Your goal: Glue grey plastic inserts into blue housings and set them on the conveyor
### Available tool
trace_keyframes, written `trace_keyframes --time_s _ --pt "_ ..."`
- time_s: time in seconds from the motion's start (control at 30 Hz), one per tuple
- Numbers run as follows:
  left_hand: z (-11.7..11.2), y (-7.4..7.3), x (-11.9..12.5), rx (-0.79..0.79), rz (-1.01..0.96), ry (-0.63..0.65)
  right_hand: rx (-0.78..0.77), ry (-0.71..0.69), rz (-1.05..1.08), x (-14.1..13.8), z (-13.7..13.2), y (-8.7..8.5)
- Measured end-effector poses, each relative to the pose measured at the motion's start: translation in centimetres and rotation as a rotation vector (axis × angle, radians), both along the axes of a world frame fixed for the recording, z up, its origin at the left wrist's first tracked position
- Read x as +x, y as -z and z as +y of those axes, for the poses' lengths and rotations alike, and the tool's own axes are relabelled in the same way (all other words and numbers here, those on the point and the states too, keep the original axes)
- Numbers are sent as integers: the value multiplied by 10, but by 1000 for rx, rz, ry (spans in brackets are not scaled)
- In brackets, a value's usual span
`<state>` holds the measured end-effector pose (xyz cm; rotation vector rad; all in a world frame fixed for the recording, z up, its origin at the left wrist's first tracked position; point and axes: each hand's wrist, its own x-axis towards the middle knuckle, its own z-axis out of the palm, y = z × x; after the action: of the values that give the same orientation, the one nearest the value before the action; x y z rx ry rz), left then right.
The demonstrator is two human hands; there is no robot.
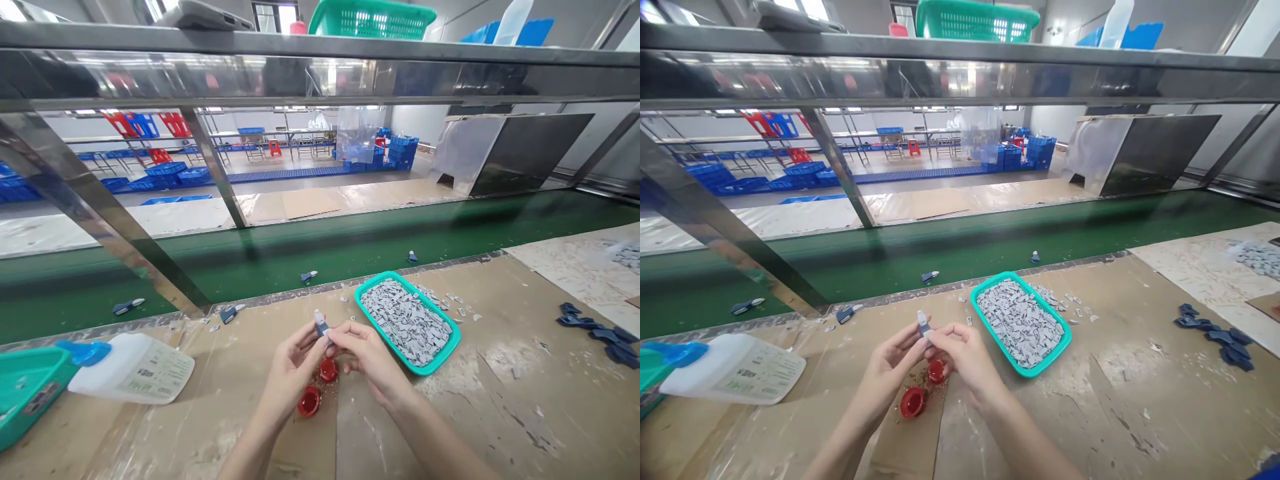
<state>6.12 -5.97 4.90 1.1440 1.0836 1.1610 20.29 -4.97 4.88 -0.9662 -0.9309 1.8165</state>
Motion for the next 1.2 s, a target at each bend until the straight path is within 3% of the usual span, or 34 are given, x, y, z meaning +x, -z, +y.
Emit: trace_keyframes --time_s 0.07,0.13,0.27,0.37,0.47,0.67,0.8,1.03,1.2 --pt "11 5 -6 39 108 7 67 -62 -83 4 13 -2" --pt "32 13 -19 117 280 -64 198 -63 -252 18 29 -1" --pt "101 27 -65 213 527 -283 467 257 -977 61 63 11" --pt "151 34 -96 198 675 -418 444 273 -1184 84 79 27" --pt "179 46 -110 195 825 -466 408 189 -1207 84 87 42" --pt "187 87 -112 308 1011 -423 306 188 -1293 69 97 57" --pt "187 102 -117 328 1095 -418 259 214 -1336 65 101 59" --pt "186 101 -112 373 1190 -534 261 258 -1330 58 98 60" --pt "176 96 -113 356 1217 -515 310 323 -1262 57 91 52"
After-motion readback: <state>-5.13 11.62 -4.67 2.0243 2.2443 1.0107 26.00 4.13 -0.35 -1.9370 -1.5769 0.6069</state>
